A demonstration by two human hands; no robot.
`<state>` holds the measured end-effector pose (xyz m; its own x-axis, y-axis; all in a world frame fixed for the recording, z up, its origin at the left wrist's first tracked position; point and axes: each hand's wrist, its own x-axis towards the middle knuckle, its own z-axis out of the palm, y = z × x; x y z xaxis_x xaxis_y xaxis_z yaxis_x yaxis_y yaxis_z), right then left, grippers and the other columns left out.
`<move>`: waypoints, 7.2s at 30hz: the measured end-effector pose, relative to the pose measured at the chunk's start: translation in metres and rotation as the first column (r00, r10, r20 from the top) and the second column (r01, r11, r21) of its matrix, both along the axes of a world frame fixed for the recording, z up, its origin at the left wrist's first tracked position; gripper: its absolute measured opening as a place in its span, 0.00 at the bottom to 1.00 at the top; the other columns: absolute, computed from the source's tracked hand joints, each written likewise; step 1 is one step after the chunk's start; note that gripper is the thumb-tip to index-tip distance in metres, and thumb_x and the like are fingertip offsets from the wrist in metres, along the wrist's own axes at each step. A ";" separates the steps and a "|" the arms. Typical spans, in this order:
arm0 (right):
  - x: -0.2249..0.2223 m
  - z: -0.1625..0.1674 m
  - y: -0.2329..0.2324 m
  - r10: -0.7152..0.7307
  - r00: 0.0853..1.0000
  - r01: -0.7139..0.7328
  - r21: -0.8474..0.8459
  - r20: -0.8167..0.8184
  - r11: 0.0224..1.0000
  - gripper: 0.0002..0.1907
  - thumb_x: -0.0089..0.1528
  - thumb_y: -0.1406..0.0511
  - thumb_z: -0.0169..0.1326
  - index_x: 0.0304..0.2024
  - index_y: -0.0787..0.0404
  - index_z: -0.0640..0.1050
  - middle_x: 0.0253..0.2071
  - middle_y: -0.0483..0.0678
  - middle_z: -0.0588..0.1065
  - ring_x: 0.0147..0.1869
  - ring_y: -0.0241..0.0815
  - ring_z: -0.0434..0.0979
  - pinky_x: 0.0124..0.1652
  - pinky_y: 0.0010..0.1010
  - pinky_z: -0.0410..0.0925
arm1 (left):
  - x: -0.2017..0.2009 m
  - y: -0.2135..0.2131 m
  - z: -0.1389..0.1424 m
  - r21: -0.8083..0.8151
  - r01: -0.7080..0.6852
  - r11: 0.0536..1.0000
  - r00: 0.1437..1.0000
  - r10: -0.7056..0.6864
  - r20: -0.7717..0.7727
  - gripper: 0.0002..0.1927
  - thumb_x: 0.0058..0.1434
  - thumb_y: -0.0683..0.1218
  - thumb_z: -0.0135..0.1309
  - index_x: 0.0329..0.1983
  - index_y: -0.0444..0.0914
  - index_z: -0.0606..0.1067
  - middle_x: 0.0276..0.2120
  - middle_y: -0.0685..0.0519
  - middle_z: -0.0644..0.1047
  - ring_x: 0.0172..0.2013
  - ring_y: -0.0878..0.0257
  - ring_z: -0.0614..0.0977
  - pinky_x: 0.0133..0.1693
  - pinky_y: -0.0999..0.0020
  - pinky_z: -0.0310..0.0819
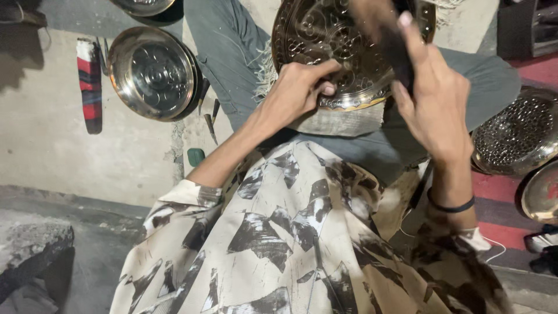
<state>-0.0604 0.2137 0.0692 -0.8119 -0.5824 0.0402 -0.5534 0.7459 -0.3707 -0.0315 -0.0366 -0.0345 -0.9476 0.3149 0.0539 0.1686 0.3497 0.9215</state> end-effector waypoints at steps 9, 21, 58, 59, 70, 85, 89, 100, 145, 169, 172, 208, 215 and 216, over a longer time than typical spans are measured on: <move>-0.018 0.010 -0.003 0.171 0.978 -0.199 0.303 0.117 0.932 0.44 0.63 0.65 0.60 0.78 0.46 0.56 0.43 0.56 0.74 0.35 0.56 0.76 0.34 0.43 0.68 | 0.024 0.014 0.006 -0.064 -0.323 0.944 0.944 0.318 -0.085 0.17 0.61 0.36 0.62 0.53 0.34 0.75 0.32 0.39 0.81 0.33 0.45 0.84 0.34 0.57 0.76; 0.038 -0.030 0.013 -0.139 0.988 0.151 -0.266 0.063 0.952 0.41 0.68 0.72 0.53 0.79 0.50 0.51 0.65 0.61 0.70 0.63 0.57 0.77 0.61 0.42 0.71 | -0.021 0.003 0.000 -0.092 0.209 0.974 0.978 -0.209 0.008 0.15 0.64 0.39 0.59 0.54 0.35 0.78 0.25 0.42 0.81 0.21 0.53 0.83 0.29 0.59 0.76; 0.099 -0.065 -0.004 -0.449 0.838 0.541 -0.576 0.309 0.613 0.35 0.72 0.71 0.55 0.77 0.60 0.54 0.60 0.58 0.74 0.46 0.45 0.77 0.46 0.33 0.75 | -0.050 0.001 -0.008 -0.138 0.556 0.820 0.807 -0.572 -0.147 0.30 0.48 0.29 0.55 0.57 0.35 0.78 0.31 0.43 0.82 0.25 0.53 0.83 0.30 0.60 0.76; 0.096 -0.064 0.000 -0.407 0.893 0.445 -0.505 0.191 0.739 0.32 0.73 0.70 0.56 0.76 0.60 0.57 0.59 0.58 0.75 0.48 0.48 0.79 0.48 0.34 0.75 | -0.048 0.001 -0.005 -0.132 0.536 0.834 0.817 -0.552 -0.166 0.29 0.49 0.30 0.56 0.56 0.34 0.79 0.29 0.42 0.82 0.25 0.52 0.82 0.29 0.59 0.75; 0.047 -0.025 0.002 -0.170 0.975 0.149 0.147 0.143 0.978 0.38 0.65 0.68 0.58 0.77 0.51 0.62 0.41 0.59 0.78 0.30 0.53 0.78 0.36 0.43 0.72 | -0.028 -0.005 0.003 -0.127 0.313 0.941 0.925 -0.332 -0.186 0.21 0.56 0.33 0.59 0.55 0.32 0.78 0.29 0.37 0.80 0.27 0.46 0.83 0.32 0.56 0.76; -0.015 0.006 0.004 0.059 0.974 -0.169 0.535 0.217 0.828 0.41 0.62 0.59 0.55 0.78 0.40 0.59 0.40 0.55 0.75 0.25 0.52 0.76 0.24 0.42 0.70 | 0.015 0.003 0.004 -0.059 -0.208 0.976 0.976 0.203 -0.085 0.17 0.63 0.35 0.59 0.55 0.33 0.75 0.30 0.41 0.82 0.28 0.55 0.86 0.31 0.61 0.78; -0.014 0.021 -0.007 0.021 0.993 -0.038 0.146 0.118 0.989 0.41 0.66 0.65 0.55 0.80 0.52 0.56 0.47 0.58 0.76 0.41 0.59 0.79 0.40 0.45 0.72 | 0.017 0.003 0.007 -0.112 -0.240 0.964 0.971 0.239 -0.019 0.17 0.63 0.35 0.60 0.55 0.33 0.75 0.31 0.40 0.82 0.29 0.53 0.86 0.31 0.61 0.78; 0.030 0.000 -0.001 -0.148 0.987 0.158 -0.246 0.057 0.956 0.34 0.71 0.72 0.56 0.75 0.58 0.57 0.64 0.64 0.73 0.66 0.59 0.78 0.63 0.39 0.73 | -0.001 -0.005 0.005 -0.102 0.028 0.994 0.992 -0.040 -0.119 0.16 0.64 0.37 0.58 0.55 0.34 0.76 0.29 0.41 0.81 0.27 0.50 0.84 0.31 0.58 0.77; 0.100 -0.029 -0.010 -0.285 0.958 0.288 0.094 -0.040 0.953 0.51 0.66 0.70 0.62 0.81 0.42 0.47 0.49 0.58 0.77 0.45 0.53 0.80 0.45 0.40 0.73 | -0.047 -0.008 0.002 -0.112 0.475 0.873 0.832 -0.487 -0.266 0.22 0.56 0.32 0.58 0.56 0.33 0.78 0.29 0.44 0.81 0.26 0.53 0.83 0.30 0.61 0.76; 0.005 0.008 -0.009 0.020 0.982 -0.082 0.326 0.189 0.942 0.49 0.55 0.66 0.61 0.78 0.41 0.60 0.39 0.56 0.78 0.37 0.56 0.80 0.38 0.47 0.73 | 0.001 -0.014 0.014 -0.092 -0.041 0.995 0.988 0.026 -0.153 0.16 0.63 0.37 0.60 0.55 0.33 0.75 0.29 0.41 0.81 0.29 0.49 0.85 0.31 0.59 0.77; 0.004 0.005 -0.003 -0.083 0.995 0.083 -0.001 0.062 0.997 0.42 0.63 0.68 0.54 0.77 0.41 0.55 0.52 0.52 0.76 0.51 0.50 0.80 0.51 0.39 0.75 | 0.004 -0.013 0.016 -0.032 -0.065 0.997 0.993 0.062 -0.100 0.16 0.65 0.37 0.58 0.55 0.32 0.74 0.31 0.41 0.82 0.29 0.53 0.87 0.30 0.62 0.78; 0.127 -0.034 -0.016 -0.447 0.782 0.563 -0.185 0.434 0.805 0.43 0.61 0.75 0.57 0.77 0.61 0.59 0.60 0.61 0.76 0.58 0.56 0.83 0.54 0.38 0.73 | -0.054 -0.008 0.016 -0.219 0.591 0.777 0.796 -0.605 0.002 0.21 0.56 0.33 0.58 0.54 0.36 0.78 0.26 0.43 0.81 0.24 0.51 0.82 0.27 0.56 0.73; 0.116 -0.042 -0.003 -0.482 0.863 0.488 -0.499 0.151 0.717 0.45 0.65 0.77 0.62 0.77 0.61 0.51 0.71 0.60 0.65 0.59 0.51 0.78 0.54 0.34 0.75 | -0.051 -0.012 0.017 -0.211 0.494 0.844 0.835 -0.528 -0.156 0.22 0.55 0.32 0.57 0.54 0.34 0.78 0.25 0.42 0.80 0.24 0.49 0.82 0.28 0.56 0.73; 0.113 -0.040 -0.004 -0.503 0.845 0.515 -0.527 0.180 0.676 0.46 0.66 0.76 0.62 0.77 0.60 0.49 0.71 0.59 0.65 0.57 0.48 0.79 0.53 0.32 0.76 | -0.051 -0.012 0.015 -0.200 0.493 0.847 0.837 -0.524 -0.157 0.24 0.54 0.31 0.56 0.55 0.34 0.78 0.25 0.43 0.80 0.24 0.50 0.82 0.27 0.57 0.73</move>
<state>0.0531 0.2098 0.0294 -0.9802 0.0367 0.1945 -0.1371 0.5833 -0.8006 -0.0824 -0.0486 -0.0193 -0.6250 0.7683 0.1382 0.5329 0.2906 0.7947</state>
